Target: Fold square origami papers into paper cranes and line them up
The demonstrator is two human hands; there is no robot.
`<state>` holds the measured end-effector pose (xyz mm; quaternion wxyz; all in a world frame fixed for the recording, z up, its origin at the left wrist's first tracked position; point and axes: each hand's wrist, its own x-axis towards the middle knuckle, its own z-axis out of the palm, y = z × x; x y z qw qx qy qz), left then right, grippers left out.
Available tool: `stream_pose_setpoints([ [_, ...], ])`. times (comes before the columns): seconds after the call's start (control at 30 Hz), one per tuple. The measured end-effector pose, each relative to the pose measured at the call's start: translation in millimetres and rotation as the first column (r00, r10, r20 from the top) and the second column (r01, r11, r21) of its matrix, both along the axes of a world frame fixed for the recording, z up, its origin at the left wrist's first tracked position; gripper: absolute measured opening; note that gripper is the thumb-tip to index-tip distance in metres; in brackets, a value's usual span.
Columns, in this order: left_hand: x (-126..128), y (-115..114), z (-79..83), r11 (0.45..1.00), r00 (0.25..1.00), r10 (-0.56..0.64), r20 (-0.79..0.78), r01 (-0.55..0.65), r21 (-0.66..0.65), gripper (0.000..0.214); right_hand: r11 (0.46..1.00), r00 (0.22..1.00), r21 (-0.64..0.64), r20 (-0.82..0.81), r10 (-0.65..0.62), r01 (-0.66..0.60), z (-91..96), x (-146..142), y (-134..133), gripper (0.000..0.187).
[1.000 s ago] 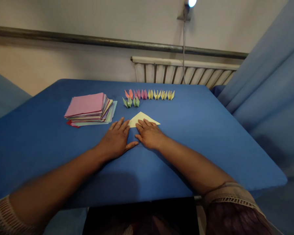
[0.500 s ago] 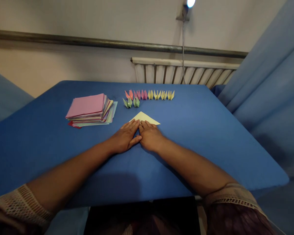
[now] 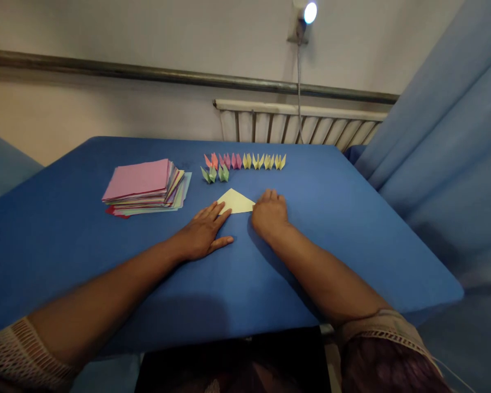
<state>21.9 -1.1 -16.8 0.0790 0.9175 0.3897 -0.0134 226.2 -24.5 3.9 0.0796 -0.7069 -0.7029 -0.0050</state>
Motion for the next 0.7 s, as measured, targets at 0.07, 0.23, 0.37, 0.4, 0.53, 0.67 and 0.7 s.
stream_pose_setpoints([
  [0.07, 0, 0, -0.5, 1.000, 1.000, -0.008, -0.005, 0.008, 0.006, 0.087, 0.985, 0.989, 0.113, -0.052, 0.137, -0.130, -7.0, -12, 9, 0.053],
  [0.23, 1, 1, -1.0, 0.999, 1.000, -0.029, -0.012, 0.029, 0.013, 0.085, 0.909, 0.890, -0.037, -0.223, 0.397, -0.414, -28.4, -33, 34, 0.062],
  [0.37, 0, -1, 0.9, 1.000, 0.999, -0.001, -0.039, 0.001, 0.001, 0.089, 0.947, 0.938, -0.103, -0.205, 0.280, -0.305, -38.4, -25, 42, 0.067],
  [0.4, -1, -1, 1.6, 1.000, 0.999, 0.013, -0.044, -0.014, -0.002, 0.091, 0.960, 0.952, -0.104, -0.192, 0.237, -0.259, -39.8, -23, 42, 0.067],
  [0.53, -14, -5, 4.4, 0.989, 0.986, 0.151, -0.068, -0.151, 0.006, 0.096, 0.984, 0.981, -0.112, -0.153, 0.121, -0.139, -42.2, -23, 40, 0.066],
  [0.67, -10, -3, 6.1, 0.941, 0.946, 0.324, 0.007, -0.323, 0.101, 0.096, 0.985, 0.983, -0.122, -0.149, 0.104, -0.123, -41.0, -27, 39, 0.067],
  [0.7, -4, -1, 6.5, 0.939, 0.947, 0.315, 0.057, -0.320, 0.129, 0.095, 0.984, 0.983, -0.128, -0.149, 0.103, -0.123, -40.3, -27, 39, 0.067],
])
